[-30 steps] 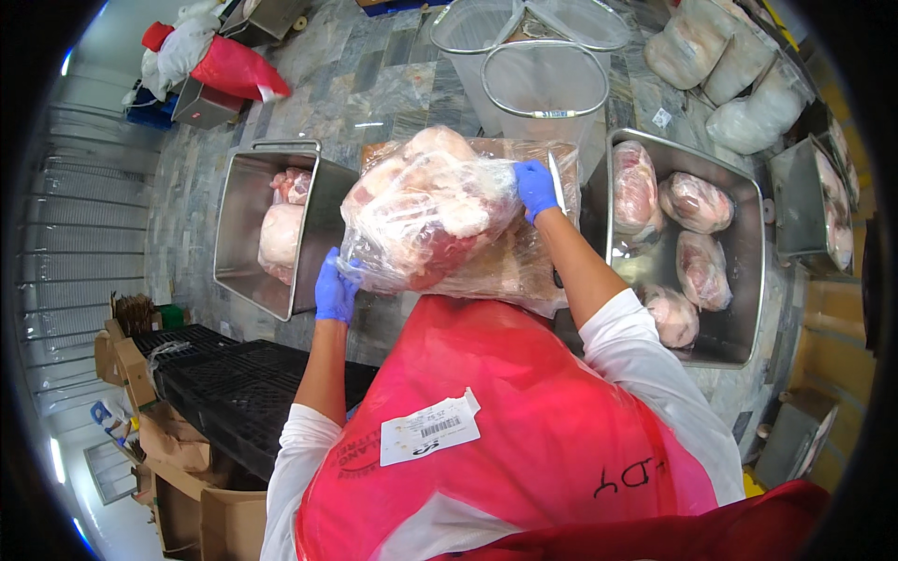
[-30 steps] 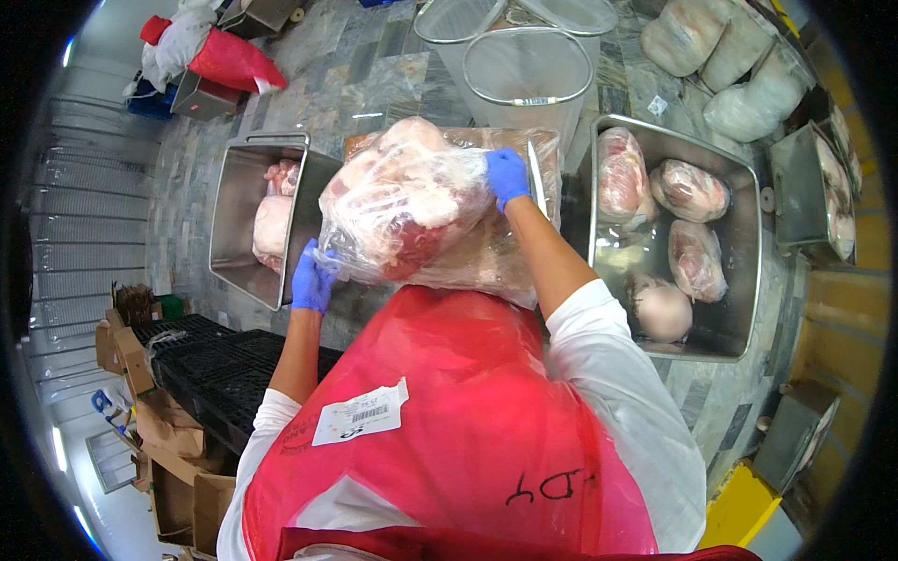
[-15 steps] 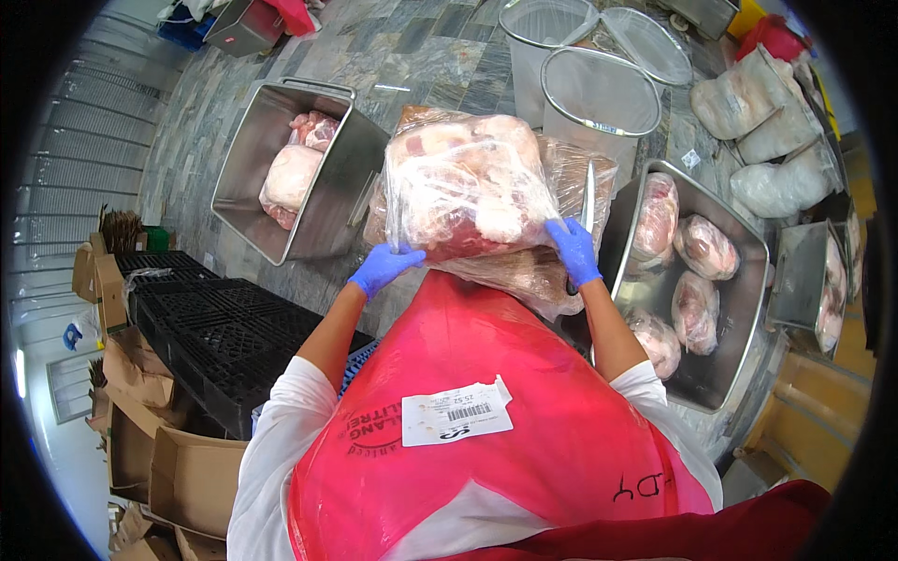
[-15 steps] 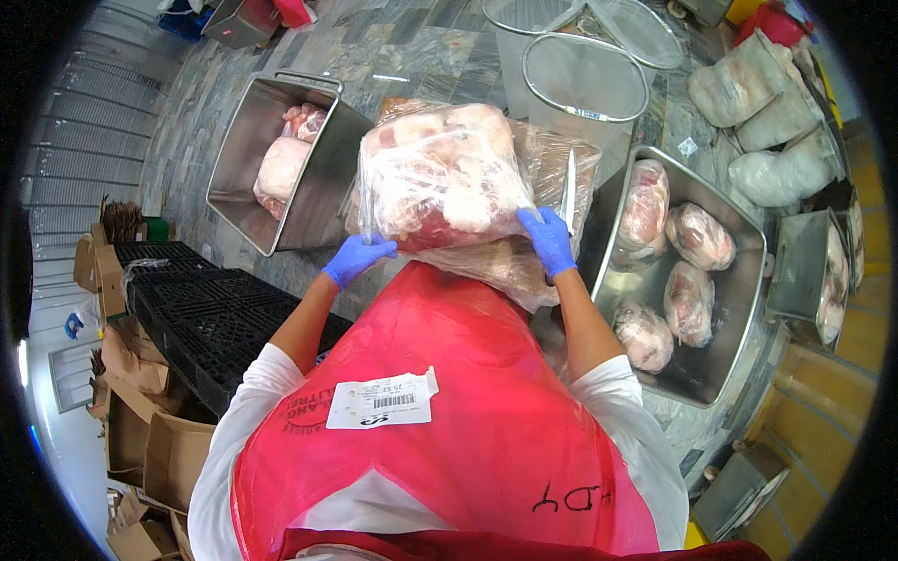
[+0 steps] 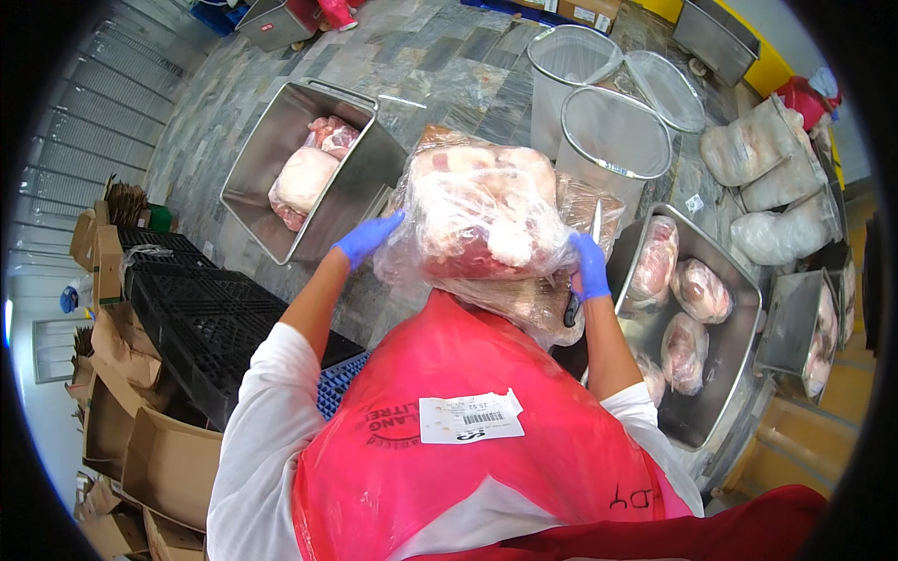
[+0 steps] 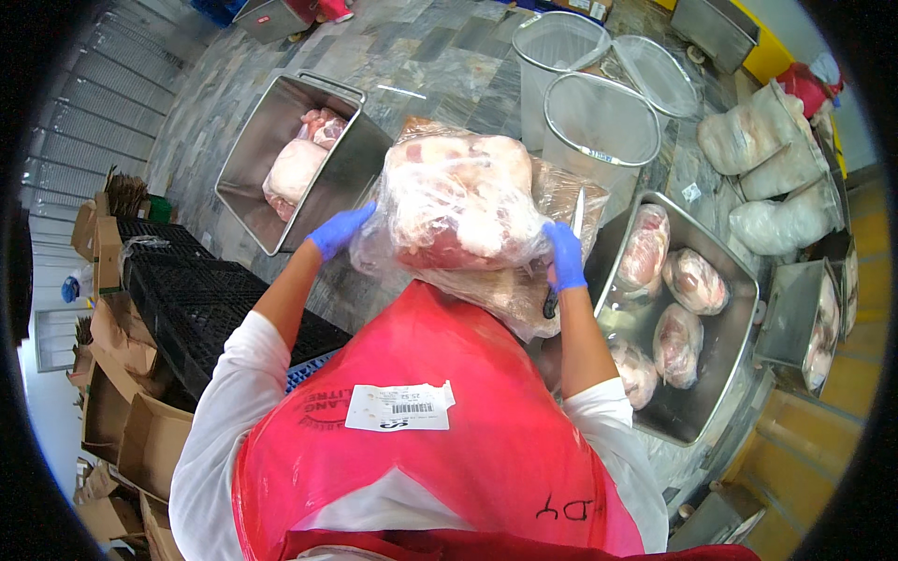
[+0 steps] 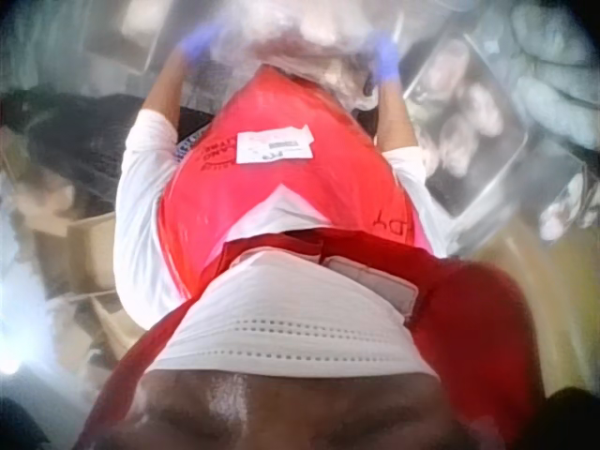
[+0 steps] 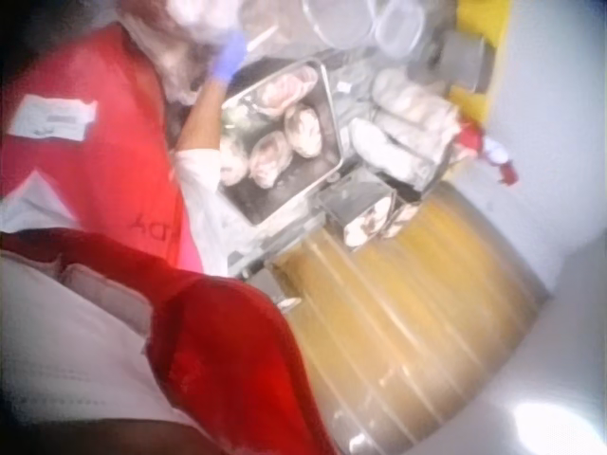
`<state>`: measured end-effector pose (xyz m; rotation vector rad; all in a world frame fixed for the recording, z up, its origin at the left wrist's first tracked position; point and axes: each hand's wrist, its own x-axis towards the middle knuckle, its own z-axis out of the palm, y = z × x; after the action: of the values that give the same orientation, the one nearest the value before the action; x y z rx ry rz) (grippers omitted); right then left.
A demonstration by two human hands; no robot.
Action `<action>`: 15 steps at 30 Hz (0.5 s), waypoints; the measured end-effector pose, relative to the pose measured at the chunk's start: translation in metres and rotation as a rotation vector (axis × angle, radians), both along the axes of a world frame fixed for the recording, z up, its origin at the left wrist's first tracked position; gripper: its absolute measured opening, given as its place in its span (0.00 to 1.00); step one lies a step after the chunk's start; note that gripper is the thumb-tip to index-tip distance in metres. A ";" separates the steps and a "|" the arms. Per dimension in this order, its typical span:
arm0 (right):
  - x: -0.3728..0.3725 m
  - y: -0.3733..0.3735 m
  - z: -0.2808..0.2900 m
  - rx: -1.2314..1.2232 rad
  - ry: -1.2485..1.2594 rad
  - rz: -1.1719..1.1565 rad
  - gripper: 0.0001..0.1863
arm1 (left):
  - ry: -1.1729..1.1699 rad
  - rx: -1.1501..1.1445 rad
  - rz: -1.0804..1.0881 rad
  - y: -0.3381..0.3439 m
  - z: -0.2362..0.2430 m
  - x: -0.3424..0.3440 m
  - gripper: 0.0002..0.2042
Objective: The person removes a large piece of raw meat from a plastic bag, places it on a cutting board, and uses a knife to cut it into smaller portions. The cut pieces are placed into a metal tray. The person repeats this process with another piece of meat.
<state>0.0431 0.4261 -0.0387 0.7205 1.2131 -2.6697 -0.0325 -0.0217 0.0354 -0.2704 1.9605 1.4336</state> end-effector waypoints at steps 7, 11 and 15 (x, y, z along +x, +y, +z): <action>-0.070 -0.016 0.023 0.829 -0.064 0.343 0.19 | -0.124 0.407 0.458 0.049 -0.027 -0.067 0.15; -0.065 -0.008 0.020 0.815 0.002 0.394 0.11 | -0.129 0.368 0.248 0.030 -0.030 -0.085 0.09; -0.069 0.001 0.025 0.621 0.085 0.275 0.08 | 0.077 0.578 0.399 0.067 0.003 -0.073 0.08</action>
<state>-0.0262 0.4268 -0.0133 0.4535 2.0287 -2.1173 -0.1054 0.0449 0.0381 -0.3529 1.5096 2.2230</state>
